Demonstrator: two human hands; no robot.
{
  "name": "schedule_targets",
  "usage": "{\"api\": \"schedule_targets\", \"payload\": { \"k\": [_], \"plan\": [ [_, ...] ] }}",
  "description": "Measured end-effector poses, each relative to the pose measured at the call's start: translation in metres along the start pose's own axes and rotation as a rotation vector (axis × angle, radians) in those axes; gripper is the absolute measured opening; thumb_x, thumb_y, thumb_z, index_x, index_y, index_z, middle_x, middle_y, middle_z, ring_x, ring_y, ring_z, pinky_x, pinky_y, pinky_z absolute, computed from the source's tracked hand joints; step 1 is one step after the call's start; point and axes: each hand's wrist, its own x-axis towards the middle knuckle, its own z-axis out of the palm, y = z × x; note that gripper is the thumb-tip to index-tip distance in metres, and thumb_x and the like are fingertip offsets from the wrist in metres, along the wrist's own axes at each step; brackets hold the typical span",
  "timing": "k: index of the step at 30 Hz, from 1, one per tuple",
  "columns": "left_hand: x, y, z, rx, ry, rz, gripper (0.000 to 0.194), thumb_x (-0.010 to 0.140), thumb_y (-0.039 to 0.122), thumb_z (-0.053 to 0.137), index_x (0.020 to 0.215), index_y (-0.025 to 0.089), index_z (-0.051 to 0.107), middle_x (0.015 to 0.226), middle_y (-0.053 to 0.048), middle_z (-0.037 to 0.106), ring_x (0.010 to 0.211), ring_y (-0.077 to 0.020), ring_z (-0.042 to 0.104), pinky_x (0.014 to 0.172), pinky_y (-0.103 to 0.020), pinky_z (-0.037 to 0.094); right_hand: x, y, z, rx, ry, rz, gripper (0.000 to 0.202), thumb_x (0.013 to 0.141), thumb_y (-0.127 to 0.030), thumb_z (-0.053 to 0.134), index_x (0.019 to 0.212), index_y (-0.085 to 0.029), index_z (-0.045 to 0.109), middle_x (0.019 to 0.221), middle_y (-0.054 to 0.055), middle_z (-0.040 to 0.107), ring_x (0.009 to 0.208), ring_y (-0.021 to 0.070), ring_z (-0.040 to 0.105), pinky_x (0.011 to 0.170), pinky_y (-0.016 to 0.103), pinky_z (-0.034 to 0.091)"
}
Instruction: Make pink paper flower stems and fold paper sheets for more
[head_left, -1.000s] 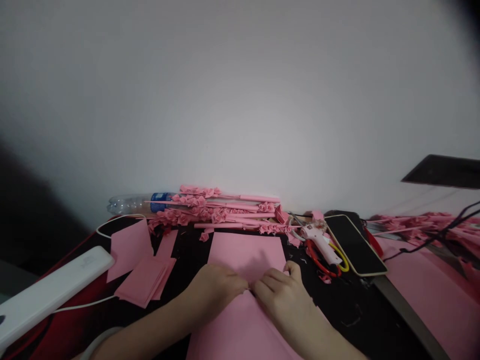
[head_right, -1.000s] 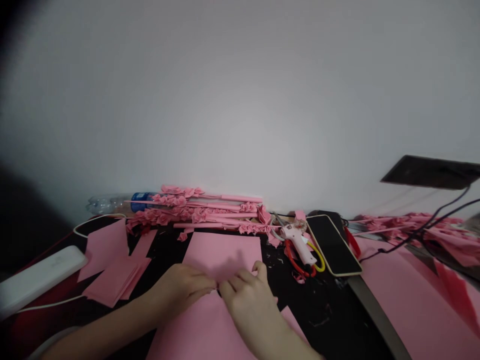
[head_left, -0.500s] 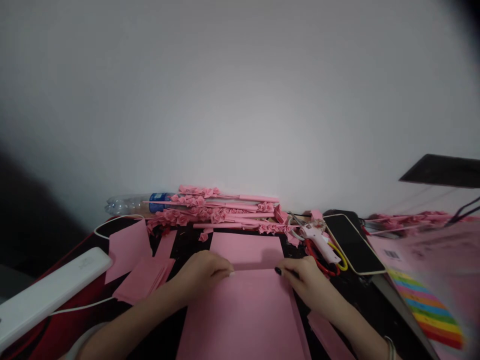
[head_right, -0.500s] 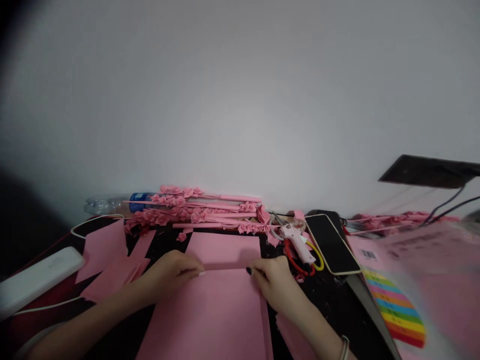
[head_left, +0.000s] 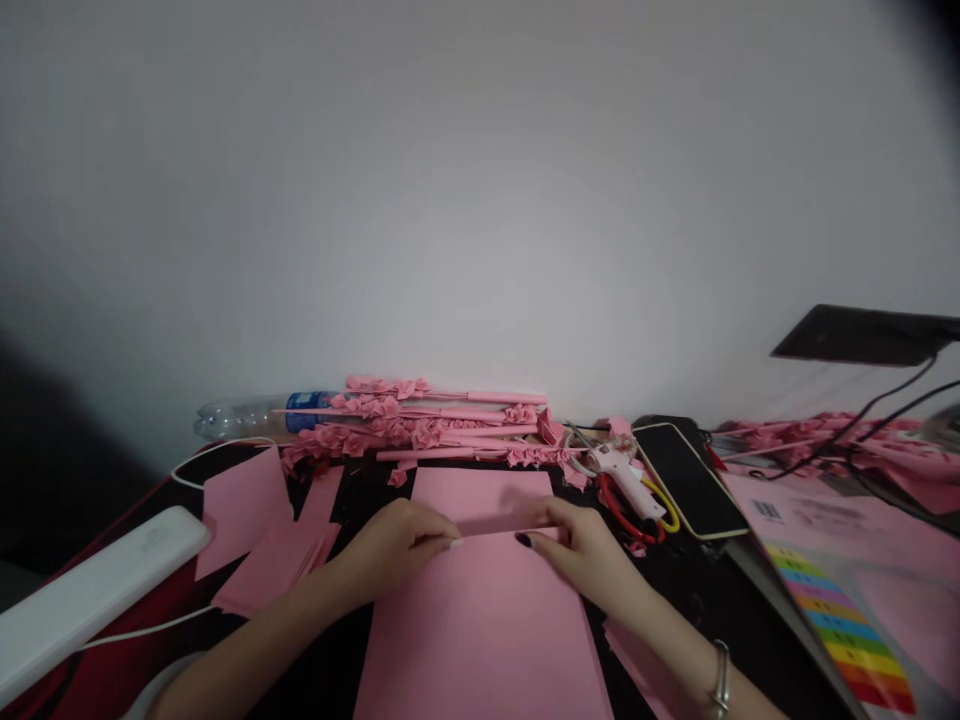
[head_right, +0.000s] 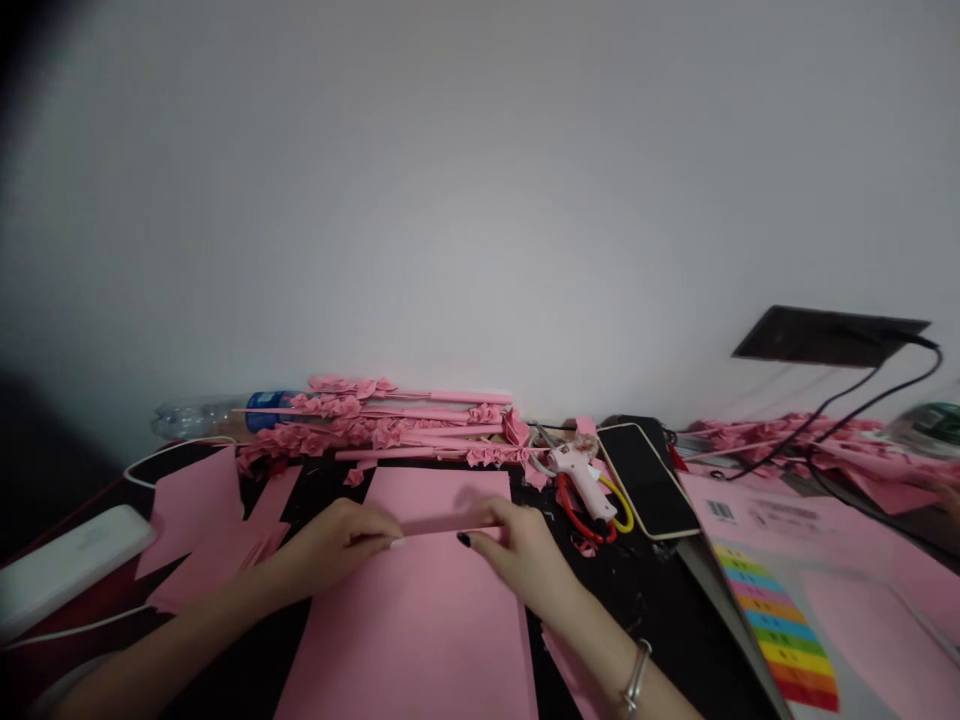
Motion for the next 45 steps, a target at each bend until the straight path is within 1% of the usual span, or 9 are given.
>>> {"api": "schedule_targets", "payload": {
  "k": [5, 15, 19, 23, 27, 32, 38, 41, 45],
  "plan": [
    [-0.002, 0.004, -0.003, -0.023, 0.013, -0.097, 0.03, 0.085, 0.021, 0.047, 0.057, 0.015, 0.057, 0.056, 0.004, 0.041, 0.057, -0.0109, 0.036, 0.054, -0.023, 0.024, 0.0, 0.008, 0.009, -0.002, 0.03, 0.01, 0.028, 0.085, -0.031, 0.053, 0.059, -0.019, 0.05, 0.056, -0.003, 0.044, 0.054, 0.012, 0.037, 0.053, 0.025, 0.029],
    [-0.003, -0.013, -0.015, -0.143, 0.197, -0.242, 0.026, 0.084, 0.033, 0.05, 0.074, 0.018, 0.068, 0.069, 0.0, 0.068, 0.065, -0.0163, 0.06, 0.062, -0.022, 0.044, 0.004, 0.017, -0.026, 0.011, 0.118, 0.041, 0.029, 0.083, -0.038, 0.053, 0.062, -0.018, 0.052, 0.059, -0.002, 0.043, 0.058, 0.0127, 0.037, 0.054, 0.025, 0.029],
    [-0.004, -0.024, -0.022, -0.155, 0.361, -0.335, 0.025, 0.083, 0.036, 0.052, 0.073, 0.019, 0.068, 0.071, 0.0, 0.072, 0.063, -0.0178, 0.066, 0.064, -0.024, 0.051, 0.005, 0.024, -0.042, -0.006, 0.238, 0.061, 0.027, 0.08, -0.035, 0.055, 0.06, -0.018, 0.05, 0.058, -0.003, 0.044, 0.056, 0.0125, 0.038, 0.053, 0.025, 0.031],
    [-0.003, -0.024, -0.019, -0.135, 0.474, -0.296, 0.028, 0.087, 0.04, 0.049, 0.095, 0.02, 0.067, 0.09, -0.003, 0.074, 0.087, -0.0213, 0.069, 0.075, -0.026, 0.052, 0.004, 0.023, -0.035, 0.038, 0.193, 0.047, 0.024, 0.081, -0.034, 0.055, 0.064, -0.017, 0.057, 0.062, 0.0, 0.053, 0.059, 0.0138, 0.045, 0.055, 0.025, 0.035],
    [-0.002, -0.016, -0.004, -0.165, 0.368, -0.153, 0.03, 0.086, 0.035, 0.052, 0.109, 0.019, 0.062, 0.104, -0.006, 0.072, 0.096, -0.0205, 0.066, 0.083, -0.029, 0.051, 0.001, 0.015, -0.011, 0.049, 0.132, 0.039, 0.028, 0.085, -0.036, 0.053, 0.068, -0.016, 0.061, 0.061, 0.0, 0.055, 0.057, 0.0136, 0.048, 0.053, 0.024, 0.036],
    [-0.002, -0.018, 0.004, -0.101, 0.292, -0.137, 0.019, 0.085, 0.026, 0.051, 0.093, 0.019, 0.066, 0.097, -0.005, 0.072, 0.092, -0.0194, 0.065, 0.084, -0.028, 0.048, -0.005, 0.007, -0.011, -0.081, 0.147, 0.022, 0.022, 0.087, -0.029, 0.049, 0.093, -0.015, 0.065, 0.078, 0.006, 0.069, 0.068, 0.0186, 0.063, 0.064, 0.028, 0.049],
    [-0.003, -0.025, 0.002, -0.051, 0.349, -0.157, 0.021, 0.084, 0.025, 0.048, 0.093, 0.018, 0.065, 0.098, -0.006, 0.073, 0.093, -0.0204, 0.067, 0.085, -0.029, 0.049, -0.044, 0.012, -0.048, -0.419, 0.377, 0.147, 0.046, 0.085, -0.032, 0.044, 0.128, -0.017, 0.052, 0.117, 0.014, 0.068, 0.101, 0.0271, 0.067, 0.086, 0.041, 0.054],
    [-0.001, -0.026, 0.003, -0.022, 0.372, -0.133, 0.021, 0.084, 0.024, 0.047, 0.091, 0.018, 0.065, 0.098, -0.006, 0.073, 0.092, -0.0203, 0.067, 0.084, -0.029, 0.05, -0.078, 0.035, -0.07, -0.67, 0.581, 0.321, 0.052, 0.084, -0.034, 0.04, 0.129, -0.013, 0.051, 0.113, 0.018, 0.07, 0.097, 0.0341, 0.069, 0.078, 0.046, 0.056],
    [0.0, -0.027, 0.006, 0.009, 0.4, -0.115, 0.022, 0.084, 0.023, 0.046, 0.091, 0.019, 0.066, 0.099, -0.006, 0.073, 0.095, -0.0211, 0.067, 0.085, -0.03, 0.051, -0.116, 0.078, -0.091, -0.92, 0.653, 0.409, 0.055, 0.083, -0.03, 0.037, 0.129, -0.002, 0.049, 0.112, 0.027, 0.066, 0.104, 0.0403, 0.064, 0.079, 0.05, 0.054]
  ]
}}
